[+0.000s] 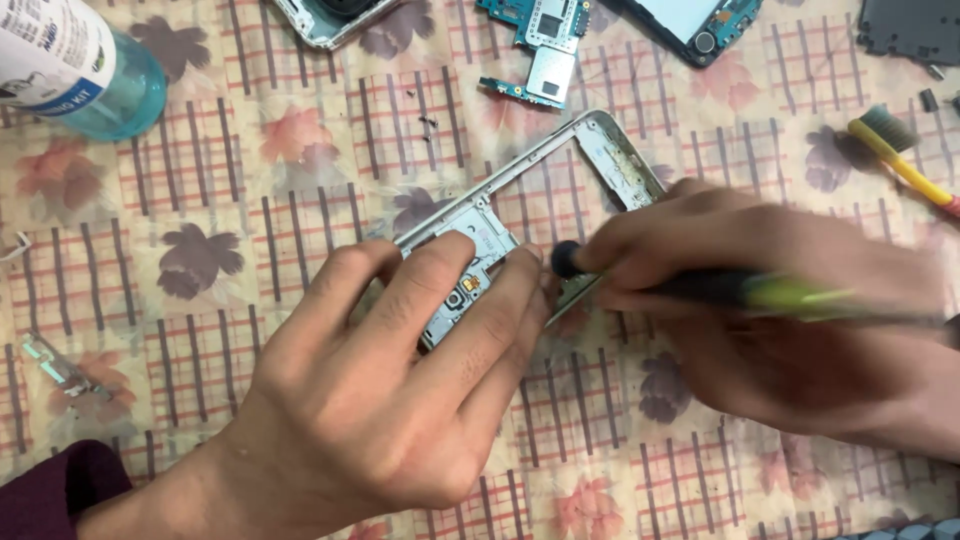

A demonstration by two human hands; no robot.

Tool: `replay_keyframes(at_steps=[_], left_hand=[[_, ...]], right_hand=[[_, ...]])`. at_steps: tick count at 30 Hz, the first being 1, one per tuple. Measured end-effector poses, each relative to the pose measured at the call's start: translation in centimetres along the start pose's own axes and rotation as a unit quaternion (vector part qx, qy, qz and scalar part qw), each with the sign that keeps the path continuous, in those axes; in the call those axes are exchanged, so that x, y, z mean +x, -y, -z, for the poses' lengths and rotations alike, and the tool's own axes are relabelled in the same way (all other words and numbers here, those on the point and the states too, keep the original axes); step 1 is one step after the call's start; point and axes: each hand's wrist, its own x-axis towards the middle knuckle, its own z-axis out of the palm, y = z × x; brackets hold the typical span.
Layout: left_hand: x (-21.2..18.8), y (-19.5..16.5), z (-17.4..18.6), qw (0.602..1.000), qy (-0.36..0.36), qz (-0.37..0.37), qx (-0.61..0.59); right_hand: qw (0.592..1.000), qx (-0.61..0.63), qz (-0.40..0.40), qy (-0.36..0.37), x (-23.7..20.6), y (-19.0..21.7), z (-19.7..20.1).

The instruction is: The person uses a screwdriver to remove screws from the back of a white smartphone. They then separate the back cover from the main body and continue to remove screws from the internal frame, placing the removed components on the table.

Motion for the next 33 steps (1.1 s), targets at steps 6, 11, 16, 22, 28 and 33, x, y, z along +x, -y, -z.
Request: replay_keyframes(at_steps=[6, 11, 16, 22, 28, 33], left_hand=[[-0.1, 0.1, 0.0, 1.000, 0.000, -0.004, 0.010], [-0.3, 0.1, -0.2, 1.000, 0.007, -0.006, 0.004], [0.0, 0.2, -0.3, 1.000, -0.005, 0.000, -0.029], [-0.4, 1.1, -0.9, 0.938, -0.021, 0.157, -0.307], [-0.9, 1.1, -0.1, 0.798, 0.062, 0.311, -0.513], [-0.1, 1.1, 0.3, 0.771, 0.085, 0.314, -0.547]], right_hand=[[0.997, -0.051, 0.055, -0.011, -0.2, -0.3, -0.1], [0.999, -0.042, 0.003, 0.028, -0.2, 0.0, 0.0], [0.999, -0.025, -0.010, -0.037, -1.2, -0.9, 0.3], [0.983, 0.037, -0.064, -0.168, -1.9, -3.0, 1.4], [0.992, 0.003, -0.027, -0.124, -2.3, -2.0, 2.0], [0.989, -0.012, -0.147, -0.015, -2.0, 0.5, 2.1]])
